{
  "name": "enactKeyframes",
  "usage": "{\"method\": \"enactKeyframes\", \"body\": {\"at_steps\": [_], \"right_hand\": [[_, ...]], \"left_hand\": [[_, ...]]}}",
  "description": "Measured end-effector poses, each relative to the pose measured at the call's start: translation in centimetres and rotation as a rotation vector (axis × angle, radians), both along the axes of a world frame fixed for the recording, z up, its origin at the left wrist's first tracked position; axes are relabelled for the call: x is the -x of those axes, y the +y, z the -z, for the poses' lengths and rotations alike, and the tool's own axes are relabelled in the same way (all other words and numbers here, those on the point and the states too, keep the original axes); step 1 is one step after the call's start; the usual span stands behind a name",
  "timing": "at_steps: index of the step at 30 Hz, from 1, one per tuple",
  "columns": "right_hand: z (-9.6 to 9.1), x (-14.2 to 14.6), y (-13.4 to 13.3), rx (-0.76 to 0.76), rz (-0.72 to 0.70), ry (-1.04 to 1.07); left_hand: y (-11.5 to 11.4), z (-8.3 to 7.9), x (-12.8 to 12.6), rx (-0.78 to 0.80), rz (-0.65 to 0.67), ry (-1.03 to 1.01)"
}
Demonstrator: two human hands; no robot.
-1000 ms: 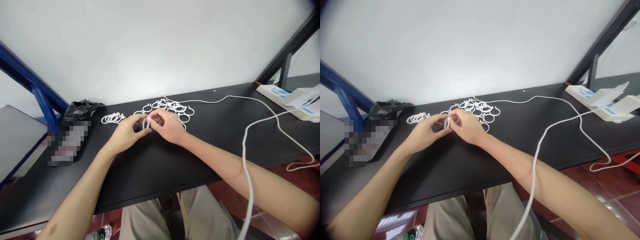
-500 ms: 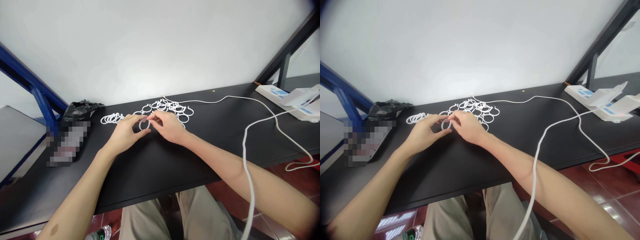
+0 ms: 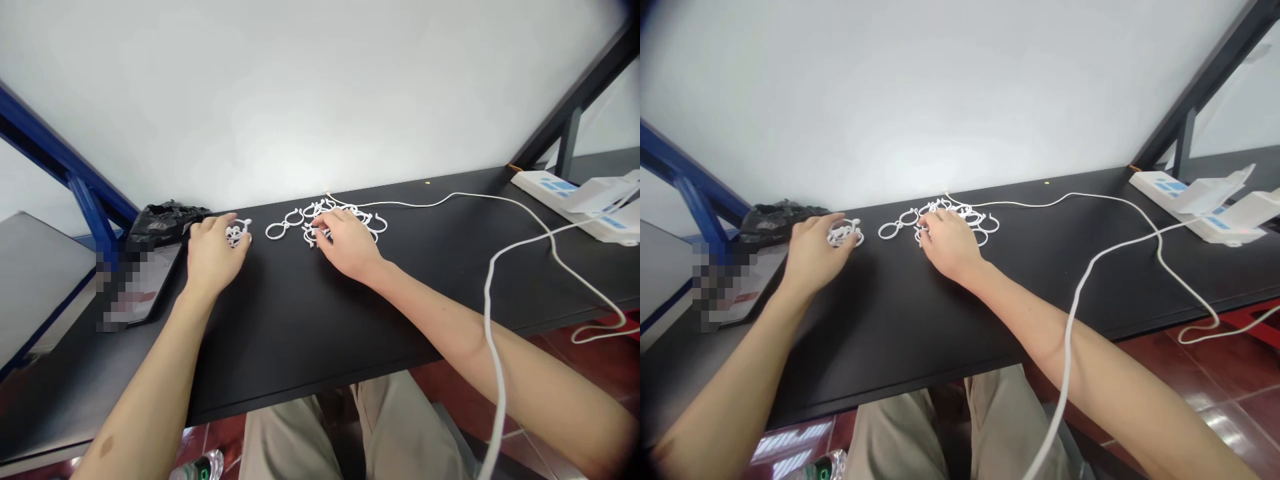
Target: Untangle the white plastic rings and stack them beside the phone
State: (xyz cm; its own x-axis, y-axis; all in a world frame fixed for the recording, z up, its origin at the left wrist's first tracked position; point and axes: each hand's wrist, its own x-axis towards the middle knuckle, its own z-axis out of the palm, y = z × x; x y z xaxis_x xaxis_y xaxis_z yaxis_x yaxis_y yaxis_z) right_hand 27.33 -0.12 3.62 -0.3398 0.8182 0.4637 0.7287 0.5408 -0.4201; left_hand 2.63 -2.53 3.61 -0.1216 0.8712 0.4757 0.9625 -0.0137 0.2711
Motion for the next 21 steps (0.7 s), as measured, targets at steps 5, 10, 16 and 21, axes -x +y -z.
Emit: {"method": "enactKeyframes", "body": {"at_steps": [5,10,16,21], "right_hand": [[-0.1,-0.2,0.0,-0.009,0.007,-0.212],[0.0,0.2,-0.6,0.041,-0.036,-0.324],[0.3,0.7,-0.6,0.091,-0.023,-0.344],[0.4,1.0,-0.4,0.025,-0.044,-0.322]], "left_hand": [[0.0,0.2,1.4,0.114,-0.208,0.053],[0.0,0.4,-0.3,0.008,-0.080,0.029],[-0.6,0.8,-3.5,-0.004,0.360,0.003],[-1.0,1.0,-4.6,0.093,0.516,-0.048]]}}
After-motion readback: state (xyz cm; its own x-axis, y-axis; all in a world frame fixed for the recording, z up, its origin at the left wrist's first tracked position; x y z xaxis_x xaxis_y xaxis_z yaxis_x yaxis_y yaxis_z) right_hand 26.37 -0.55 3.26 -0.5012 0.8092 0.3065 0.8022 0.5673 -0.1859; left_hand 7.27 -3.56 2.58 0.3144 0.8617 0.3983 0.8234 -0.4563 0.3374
